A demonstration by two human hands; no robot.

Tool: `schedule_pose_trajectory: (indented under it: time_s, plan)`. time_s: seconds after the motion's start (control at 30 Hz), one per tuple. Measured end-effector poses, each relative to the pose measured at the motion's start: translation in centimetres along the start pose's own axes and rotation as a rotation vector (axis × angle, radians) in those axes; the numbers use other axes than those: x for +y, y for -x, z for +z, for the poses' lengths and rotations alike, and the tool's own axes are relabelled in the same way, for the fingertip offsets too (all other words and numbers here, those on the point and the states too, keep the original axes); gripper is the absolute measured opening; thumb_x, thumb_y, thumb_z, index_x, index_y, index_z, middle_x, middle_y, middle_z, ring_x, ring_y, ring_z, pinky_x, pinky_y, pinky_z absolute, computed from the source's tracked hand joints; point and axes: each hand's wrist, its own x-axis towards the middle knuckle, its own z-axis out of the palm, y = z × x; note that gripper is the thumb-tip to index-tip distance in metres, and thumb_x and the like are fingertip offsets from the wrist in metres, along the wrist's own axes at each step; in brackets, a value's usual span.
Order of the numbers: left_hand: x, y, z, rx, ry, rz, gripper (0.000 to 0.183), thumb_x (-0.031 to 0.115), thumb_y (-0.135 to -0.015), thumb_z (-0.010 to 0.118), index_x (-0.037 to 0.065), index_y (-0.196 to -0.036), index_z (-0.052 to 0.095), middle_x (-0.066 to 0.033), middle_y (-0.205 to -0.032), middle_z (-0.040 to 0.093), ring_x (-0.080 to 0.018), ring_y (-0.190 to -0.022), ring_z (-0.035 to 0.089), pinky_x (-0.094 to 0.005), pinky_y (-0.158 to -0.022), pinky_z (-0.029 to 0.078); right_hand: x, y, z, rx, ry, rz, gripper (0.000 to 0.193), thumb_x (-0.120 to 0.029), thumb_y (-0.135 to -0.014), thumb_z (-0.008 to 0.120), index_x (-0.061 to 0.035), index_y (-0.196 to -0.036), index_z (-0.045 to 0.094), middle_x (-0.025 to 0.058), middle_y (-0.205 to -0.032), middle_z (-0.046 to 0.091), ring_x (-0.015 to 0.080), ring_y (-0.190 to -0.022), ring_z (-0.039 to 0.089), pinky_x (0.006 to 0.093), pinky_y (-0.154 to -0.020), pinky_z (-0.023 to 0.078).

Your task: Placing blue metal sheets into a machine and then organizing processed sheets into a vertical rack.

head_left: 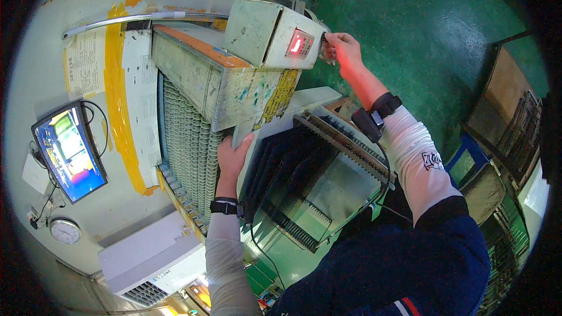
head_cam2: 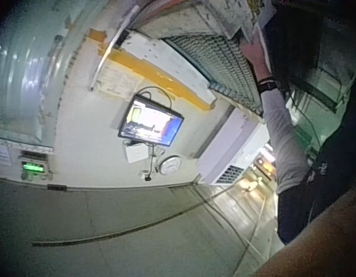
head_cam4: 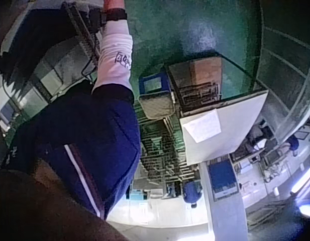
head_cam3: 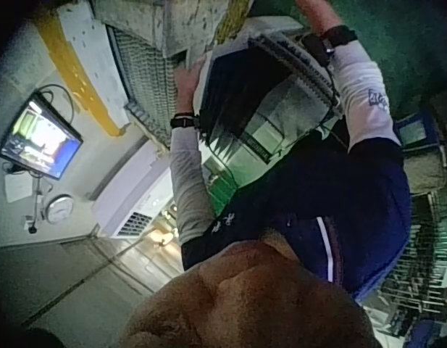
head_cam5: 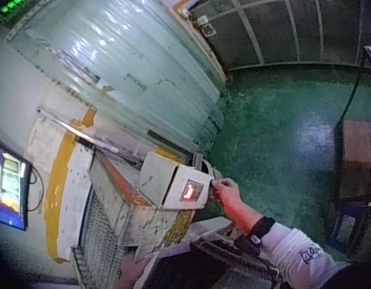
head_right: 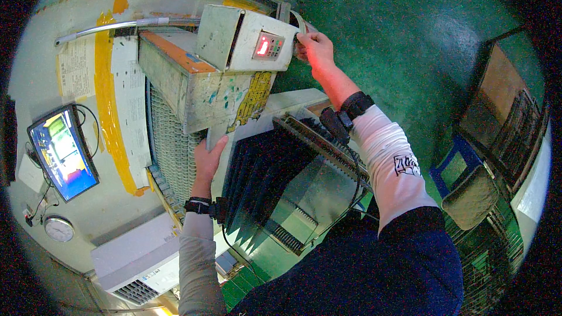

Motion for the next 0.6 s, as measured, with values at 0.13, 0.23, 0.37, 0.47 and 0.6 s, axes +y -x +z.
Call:
schedule_pose_trajectory:
  time_s: [0.13, 0.23, 0.37, 0.47, 0.6]
  plan:
    - [0.2, -0.2, -0.2, -0.044, -0.025, -0.029, 0.050, 0.038, -0.084, 0.076, -0.006, -0.106, 0.069, -0.0168, -0.097, 0.072, -0.0257, -0.088, 0.069, -0.0349, -0.082, 0.051, 0.0, -0.2, -0.3, -0.015, -0.005, -0.007, 0.024, -0.021, -0.089, 0.073, -0.0027, -0.098, 0.060, 0.0057, -0.084, 0.066, 0.0115, -0.067, 0.059, 0.0275, -0.058, 0.051]
    - [-0.1, 0.0, 0.0, -0.006, -0.005, -0.031, 0.054, 0.044, -0.081, 0.076, -0.008, -0.097, 0.069, -0.0230, -0.091, 0.071, -0.0357, -0.087, 0.069, -0.0397, -0.080, 0.051, -0.1, 0.1, 0.0, -0.010, -0.012, -0.010, 0.022, -0.021, -0.089, 0.073, -0.0037, -0.095, 0.060, 0.0052, -0.081, 0.066, 0.0118, -0.065, 0.059, 0.0278, -0.057, 0.051]
    - [0.1, 0.1, -0.1, -0.004, -0.016, -0.043, 0.055, 0.045, -0.080, 0.076, -0.007, -0.096, 0.069, -0.0224, -0.089, 0.071, -0.0352, -0.085, 0.069, -0.0393, -0.079, 0.051, -0.3, 0.5, 0.4, 0.015, -0.026, -0.030, 0.020, -0.021, -0.088, 0.072, -0.0054, -0.089, 0.059, 0.0041, -0.074, 0.065, 0.0121, -0.058, 0.059, 0.0281, -0.052, 0.050]
    - [0.6, 0.0, -0.1, -0.007, -0.004, -0.035, 0.054, 0.045, -0.080, 0.076, -0.006, -0.096, 0.070, -0.0218, -0.088, 0.071, -0.0343, -0.084, 0.069, -0.0388, -0.078, 0.051, -0.3, 0.3, 0.0, 0.000, 0.008, -0.010, 0.023, -0.022, -0.089, 0.073, -0.0038, -0.096, 0.060, 0.0054, -0.081, 0.066, 0.0124, -0.065, 0.060, 0.0278, -0.057, 0.051]
    - [0.7, 0.1, -0.2, 0.000, -0.032, -0.050, 0.053, 0.045, -0.080, 0.077, -0.005, -0.097, 0.070, -0.0211, -0.087, 0.071, -0.0332, -0.083, 0.069, -0.0383, -0.078, 0.051, -0.1, 0.1, 0.2, 0.021, -0.034, -0.023, 0.021, -0.021, -0.089, 0.073, -0.0055, -0.089, 0.059, 0.0037, -0.073, 0.064, 0.0117, -0.057, 0.057, 0.0276, -0.051, 0.049]
